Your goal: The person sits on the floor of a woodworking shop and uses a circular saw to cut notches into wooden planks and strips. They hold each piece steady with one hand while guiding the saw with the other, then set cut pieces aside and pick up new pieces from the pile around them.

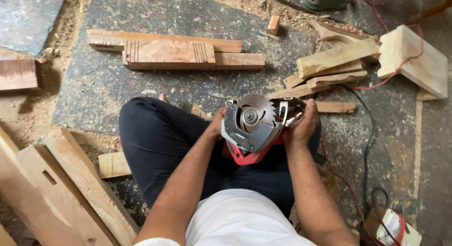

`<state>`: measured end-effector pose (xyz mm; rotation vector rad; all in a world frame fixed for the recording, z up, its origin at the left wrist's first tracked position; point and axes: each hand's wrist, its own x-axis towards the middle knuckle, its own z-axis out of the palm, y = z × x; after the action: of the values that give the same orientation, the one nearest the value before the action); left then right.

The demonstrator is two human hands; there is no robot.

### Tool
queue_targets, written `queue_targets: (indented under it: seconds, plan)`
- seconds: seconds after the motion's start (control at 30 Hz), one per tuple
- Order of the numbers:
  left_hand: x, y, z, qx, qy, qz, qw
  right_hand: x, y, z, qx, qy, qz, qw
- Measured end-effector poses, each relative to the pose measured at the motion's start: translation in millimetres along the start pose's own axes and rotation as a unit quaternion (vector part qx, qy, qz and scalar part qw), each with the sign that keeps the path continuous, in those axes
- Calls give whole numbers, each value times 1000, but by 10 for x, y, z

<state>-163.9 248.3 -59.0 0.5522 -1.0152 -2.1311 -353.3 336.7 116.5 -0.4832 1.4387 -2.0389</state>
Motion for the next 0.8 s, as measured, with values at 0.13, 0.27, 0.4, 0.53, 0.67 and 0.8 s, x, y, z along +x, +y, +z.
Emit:
queue_targets:
  seconds: [0.13, 0.27, 0.4, 0.53, 0.67, 0.8]
  plan:
    - [-21, 14, -22, -73, 45, -77, 993, -41, -18, -300, -191, -57, -20, 980]
    - [-31, -36, -21, -2, 1, -31, 1000, -130, -165, -468, -306, -48, -44, 950]
    - [-39, -84, -14, 12, 17, -8, 1000, -378, -527, -300, -366, -86, -166, 912]
    - [0, -29, 26, 14, 15, -27, 999, -443, -869, 44, -367, -161, -299, 866]
    - [29, 23, 78, -1, 4, -62, 998, -573, -968, 196, -534, -172, -330, 759]
    - [56, -79, 97, -6, 28, -21, 999, -806, -788, 123, -565, -149, -376, 719]
